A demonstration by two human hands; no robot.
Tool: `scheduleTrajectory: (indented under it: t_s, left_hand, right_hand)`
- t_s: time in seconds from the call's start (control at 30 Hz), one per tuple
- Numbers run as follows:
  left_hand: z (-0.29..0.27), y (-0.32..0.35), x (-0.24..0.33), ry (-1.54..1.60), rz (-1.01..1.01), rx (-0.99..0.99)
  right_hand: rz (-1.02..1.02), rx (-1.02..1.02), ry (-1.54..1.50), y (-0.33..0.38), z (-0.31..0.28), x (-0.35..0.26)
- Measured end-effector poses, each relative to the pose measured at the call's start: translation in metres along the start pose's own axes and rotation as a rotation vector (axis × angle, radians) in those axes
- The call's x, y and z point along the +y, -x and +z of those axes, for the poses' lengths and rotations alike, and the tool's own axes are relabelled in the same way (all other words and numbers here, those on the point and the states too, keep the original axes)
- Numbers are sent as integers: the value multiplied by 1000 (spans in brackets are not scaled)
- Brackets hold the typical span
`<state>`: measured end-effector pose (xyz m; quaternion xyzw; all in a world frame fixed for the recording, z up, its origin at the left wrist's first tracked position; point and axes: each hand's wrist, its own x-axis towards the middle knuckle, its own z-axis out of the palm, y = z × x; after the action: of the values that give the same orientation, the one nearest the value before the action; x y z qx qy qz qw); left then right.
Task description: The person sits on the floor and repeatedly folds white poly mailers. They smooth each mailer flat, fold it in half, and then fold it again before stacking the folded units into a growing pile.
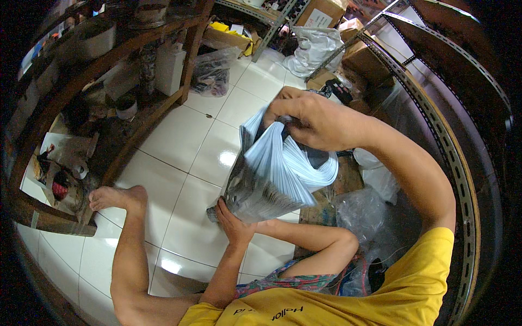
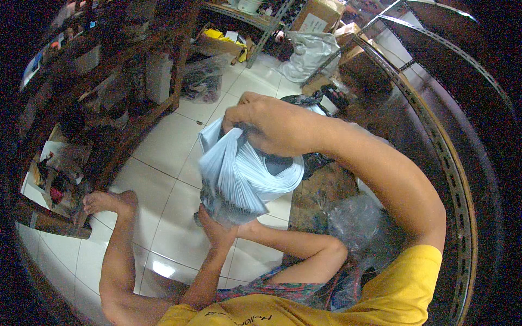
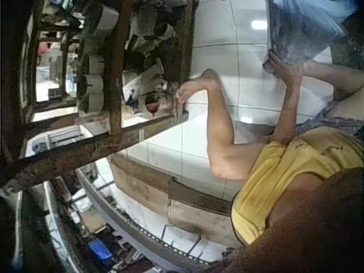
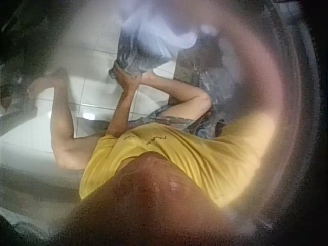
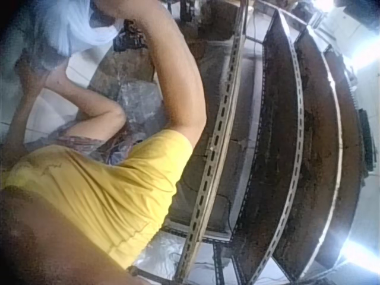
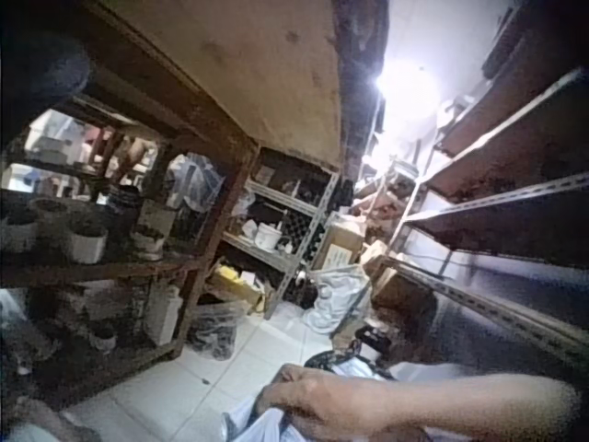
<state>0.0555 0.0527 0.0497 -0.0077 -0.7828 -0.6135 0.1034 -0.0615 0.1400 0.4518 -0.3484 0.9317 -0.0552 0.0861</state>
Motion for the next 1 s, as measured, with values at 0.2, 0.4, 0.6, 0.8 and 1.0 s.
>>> scheduleTrajectory:
  t_s: [0.2,0.4,0.6,0.8,1.0]
  left_hand:
    - [4,1,-4,12,1,2]
    - [1,-2,-1,-17,-36,2]
    - [-2,-6,3,-14,-56,-64]
    - [-8,-5,-14,-76,-3,-90]
    - [-7,-2,-16,-39,74,-63]
  right_hand:
    - [-49,-56,59,-7,-5,-2]
    - [-67,-55,-19,-6,12,5]
    - [-179,-120,-7,-3,14,14]
    - [141,359,-153,15,-45,-16]
    - [111,272,199,18,31,-28]
